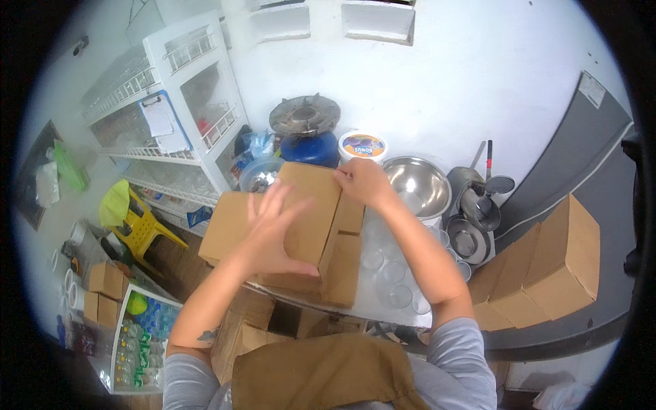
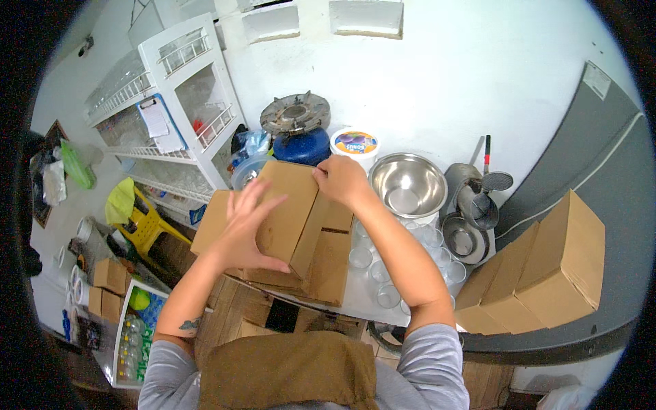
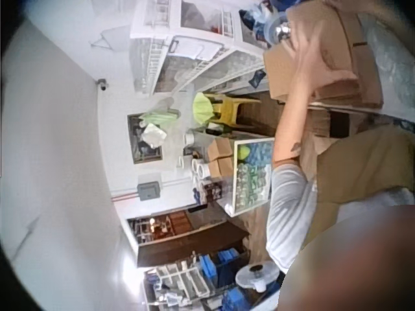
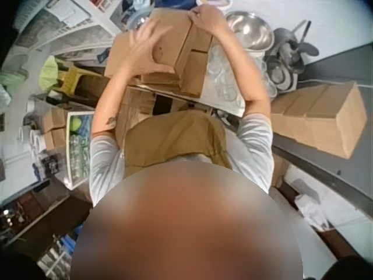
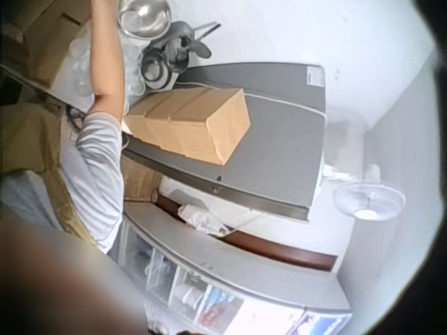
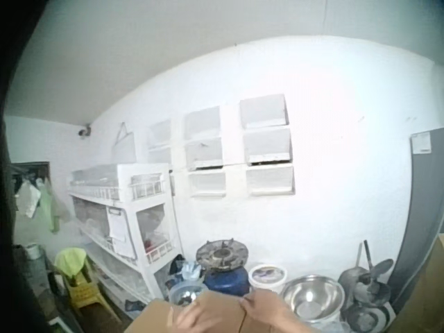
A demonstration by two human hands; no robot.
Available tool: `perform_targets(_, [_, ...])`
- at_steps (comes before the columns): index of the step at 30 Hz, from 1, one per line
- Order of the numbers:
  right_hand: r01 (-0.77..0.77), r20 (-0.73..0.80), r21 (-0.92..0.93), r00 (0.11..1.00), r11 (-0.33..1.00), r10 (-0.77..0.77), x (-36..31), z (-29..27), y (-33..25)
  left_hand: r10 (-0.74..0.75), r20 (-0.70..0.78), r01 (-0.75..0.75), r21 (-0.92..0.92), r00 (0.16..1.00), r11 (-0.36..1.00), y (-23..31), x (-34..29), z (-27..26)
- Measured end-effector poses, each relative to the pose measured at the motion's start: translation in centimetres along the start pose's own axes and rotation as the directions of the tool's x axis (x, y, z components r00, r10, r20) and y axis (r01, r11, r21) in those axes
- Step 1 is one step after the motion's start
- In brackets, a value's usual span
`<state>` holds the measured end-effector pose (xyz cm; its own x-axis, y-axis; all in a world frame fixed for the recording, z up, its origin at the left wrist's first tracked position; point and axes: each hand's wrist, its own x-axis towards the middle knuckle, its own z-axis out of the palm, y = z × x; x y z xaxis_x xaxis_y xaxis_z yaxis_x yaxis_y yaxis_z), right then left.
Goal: The person unpacks clear plastic cups from cardboard boxes and places them on a metal table. They repeatedly open boxes, remove cups, and stack them, then walk to a sink area to rinse the cups before returning to the table to continue unpacking.
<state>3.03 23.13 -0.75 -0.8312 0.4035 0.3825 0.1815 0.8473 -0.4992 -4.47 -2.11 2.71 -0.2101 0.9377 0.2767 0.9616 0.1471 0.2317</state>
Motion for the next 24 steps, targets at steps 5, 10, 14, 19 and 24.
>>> perform_targets(5, [0.117,-0.027,0.225,0.993,0.967,-0.114,1.4,-1.7,-0.7,0.140,-0.284,-0.110,0.120,0.949,0.987,-1.4,0.2,0.5])
perform_targets(10, [0.067,0.069,0.126,0.995,0.990,-0.076,1.7,-2.4,-0.5,0.255,-0.225,-0.227,0.143,0.940,0.963,-0.9,0.2,-2.0])
perform_targets(14, [-0.117,0.182,0.241,0.981,0.964,0.074,-0.1,-0.7,1.6,0.315,-0.101,-0.300,0.136,0.944,0.944,-1.3,0.4,-2.1])
perform_targets(19, [-0.231,0.133,0.519,0.973,0.823,0.188,-1.9,1.2,2.2,0.641,-0.058,-0.604,0.282,0.765,0.746,-2.7,0.6,-1.0])
perform_targets(24, [-0.173,0.056,0.560,0.984,0.810,0.171,-2.4,2.4,2.9,0.610,-0.046,-0.603,0.112,0.791,0.790,-2.8,2.4,-2.3])
